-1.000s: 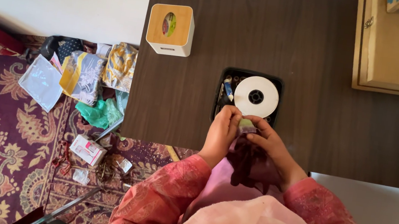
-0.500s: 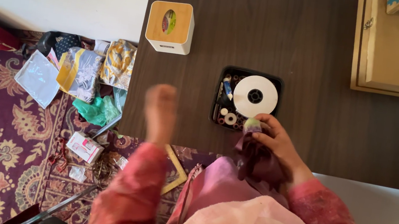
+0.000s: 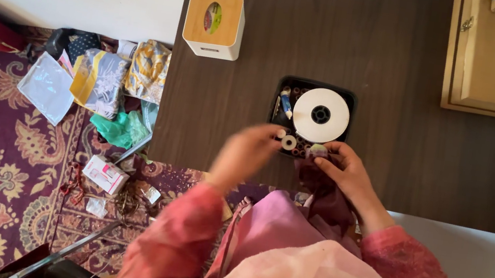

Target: The person organizes items on a dark wooden desk, moving a cardboard box, a roll of white tape, a black tray with small items, a small white box, and a small bottle. They place the items into a corner stack and wipe the desk surface with a cloth.

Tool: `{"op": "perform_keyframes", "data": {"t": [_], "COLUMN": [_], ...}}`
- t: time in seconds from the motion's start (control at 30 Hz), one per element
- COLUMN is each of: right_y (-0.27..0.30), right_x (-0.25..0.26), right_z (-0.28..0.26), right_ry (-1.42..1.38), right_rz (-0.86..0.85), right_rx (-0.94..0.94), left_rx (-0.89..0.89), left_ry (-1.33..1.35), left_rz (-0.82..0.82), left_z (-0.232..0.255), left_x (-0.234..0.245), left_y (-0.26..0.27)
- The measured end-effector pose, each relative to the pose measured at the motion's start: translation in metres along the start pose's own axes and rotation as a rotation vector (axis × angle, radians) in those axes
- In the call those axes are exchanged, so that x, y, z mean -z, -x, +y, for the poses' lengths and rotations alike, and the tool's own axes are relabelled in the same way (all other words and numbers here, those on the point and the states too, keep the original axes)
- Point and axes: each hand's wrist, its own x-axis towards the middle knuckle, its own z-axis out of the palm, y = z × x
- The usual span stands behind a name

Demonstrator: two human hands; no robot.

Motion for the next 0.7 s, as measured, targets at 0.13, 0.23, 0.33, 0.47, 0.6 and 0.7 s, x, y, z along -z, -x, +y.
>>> {"op": "perform_keyframes", "data": {"t": [0.13, 0.23, 0.33, 0.47, 0.6, 0.7], "right_y": [0.011, 0.017, 0.021, 0.019, 0.018, 0.021], "right_x": [-0.005, -0.003, -0.003, -0.001, 0.0, 0.001], "right_z": [-0.014, -0.024, -0.039, -0.048, -0.054, -0.057], "right_ry": [0.115, 0.315, 0.485, 0.654, 0.641, 0.674], "right_rz": [0.043, 0.086, 0.132, 0.165, 0.15, 0.117], "right_rx": [-0.021, -0.077, -0.155, -0.245, -0.218, -0.218], "left_rx": [-0.216, -0.189, -0.201, -0.233, -0.239, -0.255], "left_ry": [0.353, 0.383, 0.366, 0.144, 0.103, 0.027], "left_rz": [-0.156, -0.29, -0.306, -0.182, -0.106, -0.039], "left_z": [0.035, 0.048, 0.047, 0.043, 0.051, 0.052], "left_x": [-0.051, -0.055, -0.07, -0.103, -0.105, -0.116], "left_y": [-0.021, -0.026, -0.034, -0.046, -0.043, -0.043]}}
